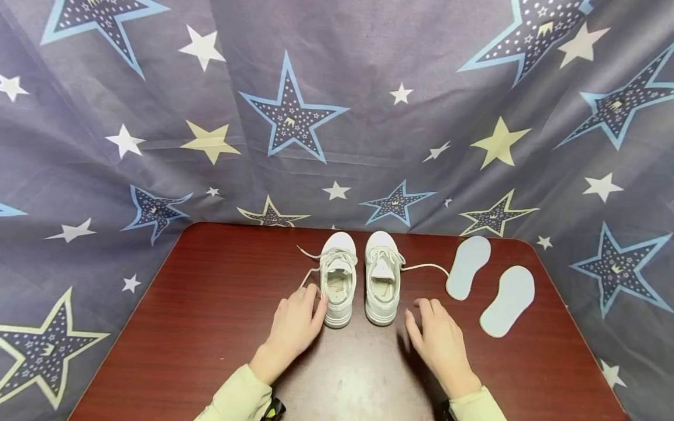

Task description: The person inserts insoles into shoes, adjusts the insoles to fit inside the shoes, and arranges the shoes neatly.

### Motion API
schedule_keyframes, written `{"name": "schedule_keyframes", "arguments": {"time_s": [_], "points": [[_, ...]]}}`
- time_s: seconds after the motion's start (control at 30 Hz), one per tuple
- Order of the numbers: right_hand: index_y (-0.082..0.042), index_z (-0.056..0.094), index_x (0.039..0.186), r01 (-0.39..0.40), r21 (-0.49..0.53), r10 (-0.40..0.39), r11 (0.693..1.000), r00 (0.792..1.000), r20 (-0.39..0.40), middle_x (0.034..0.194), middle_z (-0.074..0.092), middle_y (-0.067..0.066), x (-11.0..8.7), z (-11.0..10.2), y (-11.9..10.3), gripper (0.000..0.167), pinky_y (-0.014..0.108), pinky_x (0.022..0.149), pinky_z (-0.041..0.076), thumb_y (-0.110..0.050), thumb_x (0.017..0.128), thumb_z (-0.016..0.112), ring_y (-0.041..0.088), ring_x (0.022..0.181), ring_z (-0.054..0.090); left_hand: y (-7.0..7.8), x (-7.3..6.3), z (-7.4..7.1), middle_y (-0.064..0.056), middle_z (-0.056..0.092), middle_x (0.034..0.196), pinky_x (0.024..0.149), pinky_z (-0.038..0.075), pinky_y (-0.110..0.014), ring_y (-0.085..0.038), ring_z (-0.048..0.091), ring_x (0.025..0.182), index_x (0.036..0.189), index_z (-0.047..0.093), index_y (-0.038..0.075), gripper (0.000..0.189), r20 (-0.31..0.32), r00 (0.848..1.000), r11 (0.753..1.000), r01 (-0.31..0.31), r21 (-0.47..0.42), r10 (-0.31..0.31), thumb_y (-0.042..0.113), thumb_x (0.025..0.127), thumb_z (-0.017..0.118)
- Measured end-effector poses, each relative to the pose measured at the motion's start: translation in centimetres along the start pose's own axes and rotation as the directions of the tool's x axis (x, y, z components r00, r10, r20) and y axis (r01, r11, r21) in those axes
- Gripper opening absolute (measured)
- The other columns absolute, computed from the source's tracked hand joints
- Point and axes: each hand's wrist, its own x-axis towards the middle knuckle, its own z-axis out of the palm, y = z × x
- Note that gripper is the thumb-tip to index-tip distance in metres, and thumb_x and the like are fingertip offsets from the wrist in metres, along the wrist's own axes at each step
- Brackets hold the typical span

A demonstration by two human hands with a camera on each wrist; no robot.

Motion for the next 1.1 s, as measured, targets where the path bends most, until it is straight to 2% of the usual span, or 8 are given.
{"name": "schedule_keyframes", "arguments": {"time_s": [0.07, 0.17, 0.27, 0.4, 0.6, 0.73, 0.83, 1.1], "points": [[-0.003, 0.069, 0.101, -0.005, -0.008, 0.006, 1.000, 1.000, 0.022, 0.085, 0.062, 0.011, 0.1, -0.1, 0.0, 0.017, 0.047, 0.057, 0.051, -0.017, 0.091, 0.074, 0.032, 0.066, 0.062, -0.3, 0.8, 0.1, -0.001, 0.053, 0.071, 0.055, 0.044, -0.045, -0.033, 0.061, 0.062, 0.084, 0.052, 0.014, 0.024, -0.012, 1.000, 0.999, 0.028, -0.037, -0.028, 0.029, 0.101, 0.061], [-0.004, 0.068, 0.098, -0.007, -0.008, 0.007, 1.000, 0.999, 0.043, 0.083, 0.062, 0.010, 0.2, -0.2, -0.1, 0.014, 0.047, 0.058, 0.051, -0.015, 0.092, 0.073, 0.030, 0.064, 0.061, -0.6, 2.3, 0.3, 0.003, 0.049, 0.068, 0.050, 0.043, -0.043, -0.027, 0.056, 0.056, 0.084, 0.054, 0.016, 0.021, -0.012, 0.998, 0.993, 0.067, -0.101, -0.069, 0.025, 0.101, 0.062], [-0.004, 0.067, 0.095, 0.000, -0.004, 0.000, 1.000, 0.999, 0.053, 0.080, 0.059, 0.008, 0.2, -0.2, -0.1, 0.012, 0.046, 0.059, 0.050, -0.013, 0.091, 0.074, 0.029, 0.064, 0.059, -1.0, 3.8, 0.8, 0.004, 0.050, 0.069, 0.053, 0.045, -0.043, -0.023, 0.055, 0.059, 0.090, 0.058, 0.014, 0.012, -0.009, 0.997, 0.987, 0.075, -0.140, -0.077, 0.020, 0.099, 0.062], [-0.004, 0.066, 0.095, 0.016, -0.011, -0.015, 1.000, 0.998, 0.057, 0.079, 0.059, 0.007, -0.1, -0.3, 0.0, 0.013, 0.045, 0.059, 0.051, -0.013, 0.090, 0.075, 0.030, 0.065, 0.061, -1.6, 5.7, 1.4, 0.001, 0.054, 0.070, 0.058, 0.049, -0.047, -0.025, 0.058, 0.062, 0.094, 0.062, 0.009, 0.007, -0.007, 0.998, 0.983, 0.062, -0.173, -0.064, 0.014, 0.098, 0.063], [-0.003, 0.068, 0.096, 0.027, -0.027, -0.025, 0.999, 0.998, 0.062, 0.082, 0.063, 0.010, -0.3, -0.2, 0.0, 0.015, 0.047, 0.062, 0.053, -0.014, 0.089, 0.076, 0.032, 0.068, 0.064, -2.2, 7.9, 1.9, -0.001, 0.059, 0.069, 0.064, 0.052, -0.047, -0.024, 0.059, 0.063, 0.092, 0.062, 0.007, 0.015, 0.083, 0.991, 0.971, 0.118, -0.209, -0.103, 0.021, 0.097, 0.065], [-0.004, 0.067, 0.094, 0.021, -0.035, -0.019, 0.999, 0.998, 0.064, 0.081, 0.062, 0.009, -0.5, -0.2, 0.0, 0.014, 0.047, 0.061, 0.053, -0.014, 0.089, 0.076, 0.032, 0.068, 0.063, -2.7, 8.7, 2.1, 0.002, 0.055, 0.065, 0.063, 0.049, -0.042, -0.021, 0.056, 0.062, 0.087, 0.061, 0.009, 0.019, 0.169, 0.977, 0.962, 0.165, -0.219, -0.130, 0.025, 0.096, 0.066], [-0.005, 0.068, 0.093, 0.017, -0.030, -0.015, 0.999, 0.998, 0.056, 0.080, 0.062, 0.008, -0.5, -0.1, 0.0, 0.012, 0.046, 0.061, 0.053, -0.013, 0.089, 0.076, 0.031, 0.068, 0.063, -2.9, 9.2, 2.2, 0.004, 0.050, 0.064, 0.061, 0.045, -0.036, -0.018, 0.052, 0.061, 0.082, 0.059, 0.010, 0.019, 0.211, 0.970, 0.956, 0.174, -0.237, -0.124, 0.022, 0.095, 0.066], [-0.008, 0.070, 0.090, 0.039, -0.026, -0.040, 0.999, 0.999, -0.009, 0.078, 0.064, 0.003, -0.9, 0.3, 0.5, 0.006, 0.044, 0.063, 0.053, -0.013, 0.089, 0.073, 0.026, 0.069, 0.064, -3.4, 9.5, 2.5, 0.005, 0.045, 0.063, 0.058, 0.040, -0.033, -0.017, 0.049, 0.060, 0.077, 0.056, 0.011, 0.015, 0.219, 0.972, 0.944, 0.144, -0.297, -0.079, 0.015, 0.090, 0.062]]}}
